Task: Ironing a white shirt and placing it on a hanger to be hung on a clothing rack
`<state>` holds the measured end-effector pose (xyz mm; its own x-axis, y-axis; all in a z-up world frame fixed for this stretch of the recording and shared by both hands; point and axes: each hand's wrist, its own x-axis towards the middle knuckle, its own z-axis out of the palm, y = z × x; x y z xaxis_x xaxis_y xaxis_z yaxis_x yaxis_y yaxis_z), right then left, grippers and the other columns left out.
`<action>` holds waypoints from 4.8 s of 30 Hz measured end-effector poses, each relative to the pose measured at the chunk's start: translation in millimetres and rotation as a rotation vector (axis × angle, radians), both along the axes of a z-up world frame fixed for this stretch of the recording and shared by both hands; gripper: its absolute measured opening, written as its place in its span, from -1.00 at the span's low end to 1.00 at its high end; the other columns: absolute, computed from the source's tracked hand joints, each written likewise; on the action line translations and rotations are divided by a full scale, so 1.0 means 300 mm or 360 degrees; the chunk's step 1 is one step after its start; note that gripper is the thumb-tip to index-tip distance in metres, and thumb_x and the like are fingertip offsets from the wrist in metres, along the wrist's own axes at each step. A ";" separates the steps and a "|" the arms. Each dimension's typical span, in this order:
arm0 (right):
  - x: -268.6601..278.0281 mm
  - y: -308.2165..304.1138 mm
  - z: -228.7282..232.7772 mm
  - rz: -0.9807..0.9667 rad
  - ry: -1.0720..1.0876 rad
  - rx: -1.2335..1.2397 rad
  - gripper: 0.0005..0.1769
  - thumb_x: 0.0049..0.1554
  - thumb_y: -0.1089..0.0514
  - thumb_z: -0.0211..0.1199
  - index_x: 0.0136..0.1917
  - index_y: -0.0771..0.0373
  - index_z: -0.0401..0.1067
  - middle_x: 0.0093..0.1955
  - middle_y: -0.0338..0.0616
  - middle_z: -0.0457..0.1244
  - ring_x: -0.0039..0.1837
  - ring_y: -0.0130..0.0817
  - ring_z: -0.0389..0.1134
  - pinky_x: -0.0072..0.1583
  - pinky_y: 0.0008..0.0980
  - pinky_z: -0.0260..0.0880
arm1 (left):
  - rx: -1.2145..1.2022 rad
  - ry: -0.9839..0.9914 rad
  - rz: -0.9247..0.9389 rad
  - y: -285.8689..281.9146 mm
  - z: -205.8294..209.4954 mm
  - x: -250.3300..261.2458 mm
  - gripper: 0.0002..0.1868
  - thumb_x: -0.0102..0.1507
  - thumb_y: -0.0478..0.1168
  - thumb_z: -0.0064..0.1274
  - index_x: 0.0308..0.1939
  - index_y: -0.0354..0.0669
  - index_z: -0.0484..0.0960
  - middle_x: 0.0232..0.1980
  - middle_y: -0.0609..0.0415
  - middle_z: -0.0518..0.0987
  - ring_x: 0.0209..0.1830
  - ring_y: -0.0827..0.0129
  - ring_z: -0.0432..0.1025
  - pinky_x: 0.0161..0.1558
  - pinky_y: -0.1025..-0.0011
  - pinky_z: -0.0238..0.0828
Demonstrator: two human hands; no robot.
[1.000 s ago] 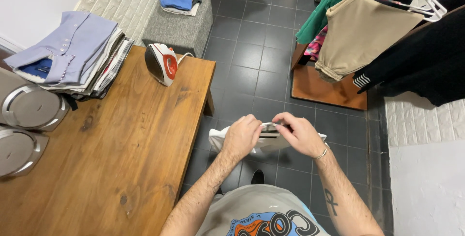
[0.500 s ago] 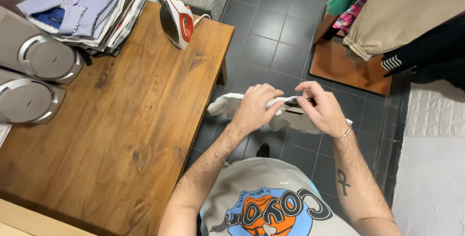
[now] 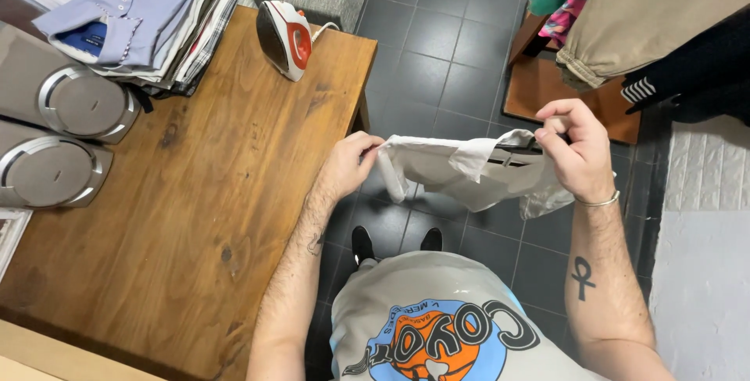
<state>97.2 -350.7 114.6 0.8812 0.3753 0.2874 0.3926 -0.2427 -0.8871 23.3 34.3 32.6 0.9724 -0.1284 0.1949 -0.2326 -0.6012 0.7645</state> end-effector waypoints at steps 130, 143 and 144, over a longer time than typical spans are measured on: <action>0.006 1.409 -0.734 0.0767 0.0641 -0.1156 -0.74 0.25 0.17 0.28 0.20 0.28 0.49 0.32 0.14 0.28 0.43 -0.05 0.28 0.33 0.01 0.34 | -0.0194 0.0240 0.2634 1.184 -1.017 -0.747 -0.85 0.22 -0.23 0.15 -0.14 0.04 0.61 -0.28 0.05 0.53 -0.17 0.05 0.56 -0.08 0.16 0.54; -0.146 1.979 -1.089 0.1460 0.1482 -0.1151 -0.69 0.23 0.26 0.14 0.22 0.27 0.51 0.09 0.03 0.40 0.04 -0.33 0.47 0.01 -0.39 0.57 | -0.0058 0.0677 0.2516 0.877 -0.978 -0.613 -0.67 0.24 -0.29 0.12 0.10 -0.01 0.61 -0.05 -0.03 0.54 0.00 0.02 0.54 0.10 0.11 0.48; -0.170 2.030 -1.122 0.1460 0.1575 -0.1102 -0.67 0.23 0.27 0.12 0.25 0.30 0.47 0.08 0.02 0.40 0.00 -0.35 0.48 -0.02 -0.40 0.59 | -0.0041 0.0793 0.2576 0.883 -0.961 -0.608 -0.73 0.30 -0.30 0.02 0.06 0.03 0.63 -0.05 0.02 0.56 -0.02 0.07 0.55 0.09 0.14 0.49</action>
<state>46.2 258.4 -221.9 0.0009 0.6936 -0.7203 -0.0328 -0.7199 -0.6933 -159.1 299.1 -255.8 0.0574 0.9850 -0.1626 0.8126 0.0486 0.5809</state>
